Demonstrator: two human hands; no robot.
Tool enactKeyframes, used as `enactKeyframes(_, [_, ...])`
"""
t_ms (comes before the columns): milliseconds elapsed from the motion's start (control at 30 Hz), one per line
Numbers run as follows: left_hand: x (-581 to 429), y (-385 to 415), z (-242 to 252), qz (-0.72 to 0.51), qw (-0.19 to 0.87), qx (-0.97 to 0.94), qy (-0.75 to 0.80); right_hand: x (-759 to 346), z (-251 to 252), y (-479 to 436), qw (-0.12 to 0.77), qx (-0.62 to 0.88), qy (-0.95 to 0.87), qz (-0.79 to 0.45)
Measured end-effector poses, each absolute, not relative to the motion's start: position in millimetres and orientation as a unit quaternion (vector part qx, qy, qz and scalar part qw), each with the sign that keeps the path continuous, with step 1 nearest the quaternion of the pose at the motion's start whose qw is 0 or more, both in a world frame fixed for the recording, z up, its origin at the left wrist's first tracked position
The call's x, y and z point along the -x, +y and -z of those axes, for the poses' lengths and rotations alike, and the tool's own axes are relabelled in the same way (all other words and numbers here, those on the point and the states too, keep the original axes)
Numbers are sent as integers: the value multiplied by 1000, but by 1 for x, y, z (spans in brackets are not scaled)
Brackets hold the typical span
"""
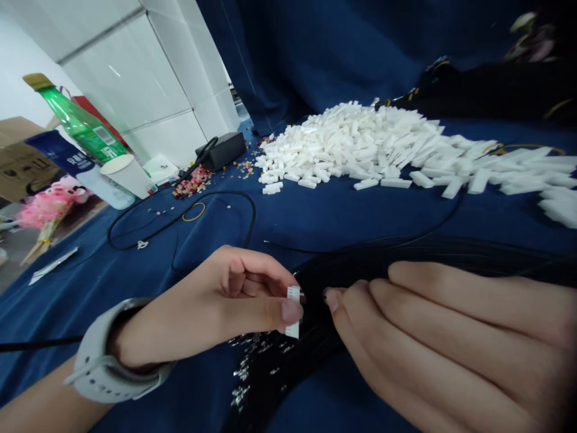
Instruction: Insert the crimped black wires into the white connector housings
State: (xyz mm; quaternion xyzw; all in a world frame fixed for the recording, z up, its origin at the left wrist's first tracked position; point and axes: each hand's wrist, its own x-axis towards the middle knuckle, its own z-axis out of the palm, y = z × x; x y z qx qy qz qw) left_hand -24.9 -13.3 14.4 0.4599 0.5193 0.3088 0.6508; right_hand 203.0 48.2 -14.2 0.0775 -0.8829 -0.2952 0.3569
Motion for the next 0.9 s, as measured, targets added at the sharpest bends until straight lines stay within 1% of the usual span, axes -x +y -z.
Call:
enactKeyframes(167, [23,-13,-19,-295,685,-416,520,-201,16,45,356,-77,-882,298])
enactKeyframes(367, [17,-16,-17,-321,694,-408,499,-197,22,39,358,-91,-886,281])
enactKeyframes(433, [16,-17,-18,-332,693,-407,493,-195,21,38,372,-86,-883,273])
enactKeyframes(667, [23,-13,-24,-380,635,-445,503,-198,3,49,412,26,-865,285])
enactKeyframes(733, [23,-13,-22,-400,625,-443,503,-198,-2,56,394,19,-859,328])
enactKeyframes(800, [22,-12,-20,-414,613,-435,513,-198,-5,63,352,1,-860,369])
enactKeyframes(867, [22,-10,-16,-428,585,-433,536,-197,-7,68,323,14,-865,382])
enactKeyframes(900, [23,-9,-14,-441,562,-439,546,-197,-7,68,325,27,-867,377])
